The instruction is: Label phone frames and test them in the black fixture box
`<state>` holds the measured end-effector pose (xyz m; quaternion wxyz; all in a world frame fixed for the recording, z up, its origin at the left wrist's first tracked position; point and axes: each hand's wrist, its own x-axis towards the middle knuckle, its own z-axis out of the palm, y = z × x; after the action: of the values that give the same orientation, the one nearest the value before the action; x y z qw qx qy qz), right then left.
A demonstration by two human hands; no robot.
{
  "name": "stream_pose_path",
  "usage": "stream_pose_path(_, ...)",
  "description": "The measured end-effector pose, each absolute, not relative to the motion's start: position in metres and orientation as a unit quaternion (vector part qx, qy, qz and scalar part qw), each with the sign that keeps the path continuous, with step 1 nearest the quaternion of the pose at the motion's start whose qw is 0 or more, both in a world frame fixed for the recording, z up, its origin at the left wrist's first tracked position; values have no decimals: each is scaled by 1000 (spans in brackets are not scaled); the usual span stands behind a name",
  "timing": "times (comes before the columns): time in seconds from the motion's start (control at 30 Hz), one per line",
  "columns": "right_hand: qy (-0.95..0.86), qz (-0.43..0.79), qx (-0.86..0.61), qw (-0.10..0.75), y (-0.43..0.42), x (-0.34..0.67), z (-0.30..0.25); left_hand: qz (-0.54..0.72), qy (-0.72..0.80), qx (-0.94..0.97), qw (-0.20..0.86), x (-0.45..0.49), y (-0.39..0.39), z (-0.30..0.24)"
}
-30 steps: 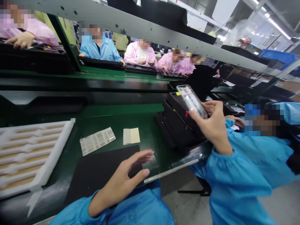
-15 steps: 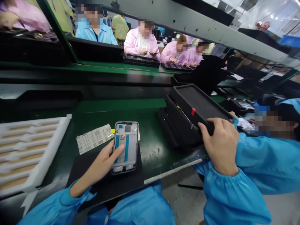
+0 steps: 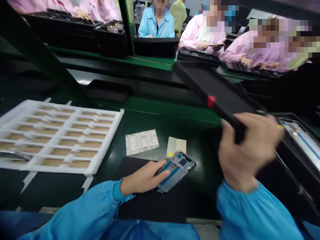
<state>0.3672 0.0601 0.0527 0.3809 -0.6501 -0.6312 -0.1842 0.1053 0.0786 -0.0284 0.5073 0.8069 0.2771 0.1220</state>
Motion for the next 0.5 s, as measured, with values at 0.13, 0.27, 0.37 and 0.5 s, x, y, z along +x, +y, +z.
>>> stream_pose_path(0.13,-660,-99,-614,422,178,342,0,109,255,848,452,101,80,-34)
stream_pose_path(0.27,-687,26,-610,394,244,336,-60,99,255,874,402,100,81,-42)
stream_pose_path(0.37,-699,70,-605,374,255,336,-79,117,247,880,389,101,85,-45)
stream_pose_path(0.5,-713,88,-591,367,233,325,-69,158,258,868,394,96,90,-41)
